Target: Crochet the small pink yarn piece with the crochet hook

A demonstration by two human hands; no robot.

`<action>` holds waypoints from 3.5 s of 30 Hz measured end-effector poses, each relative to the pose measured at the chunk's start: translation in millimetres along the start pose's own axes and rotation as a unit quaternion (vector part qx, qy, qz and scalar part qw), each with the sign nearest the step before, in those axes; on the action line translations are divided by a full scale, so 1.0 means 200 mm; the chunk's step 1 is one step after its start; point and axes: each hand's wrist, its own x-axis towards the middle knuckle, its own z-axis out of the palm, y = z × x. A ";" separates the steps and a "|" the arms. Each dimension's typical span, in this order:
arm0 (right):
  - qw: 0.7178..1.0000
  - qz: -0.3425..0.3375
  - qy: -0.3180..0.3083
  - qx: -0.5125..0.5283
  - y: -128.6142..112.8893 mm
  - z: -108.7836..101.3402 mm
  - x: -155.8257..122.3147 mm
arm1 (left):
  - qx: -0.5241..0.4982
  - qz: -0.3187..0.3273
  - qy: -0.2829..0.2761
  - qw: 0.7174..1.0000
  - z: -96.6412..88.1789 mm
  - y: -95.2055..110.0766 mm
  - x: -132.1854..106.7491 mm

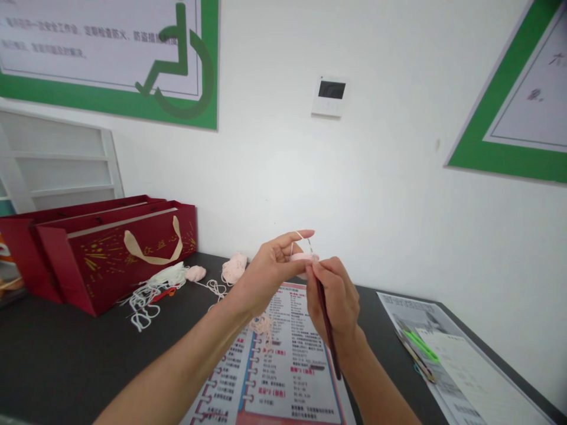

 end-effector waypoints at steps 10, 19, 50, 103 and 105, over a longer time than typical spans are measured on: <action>0.896 0.218 -0.032 0.385 0.05 -0.07 0.06 | -0.048 -0.036 -0.037 0.997 -0.06 0.07 0.01; 0.869 0.265 -0.079 0.410 0.09 -0.17 0.09 | -0.007 -0.063 -0.091 0.994 -0.12 0.11 0.01; 0.696 0.432 -0.008 0.574 0.01 -0.07 0.13 | 0.117 -0.002 -0.049 0.992 -0.03 0.06 -0.02; 0.926 0.250 -0.004 0.284 -0.03 -0.09 0.05 | 0.317 0.168 0.068 0.931 0.01 0.04 -0.04; 0.941 0.236 -0.007 0.242 -0.04 -0.09 0.04 | 0.331 0.172 0.076 0.925 0.02 0.04 -0.04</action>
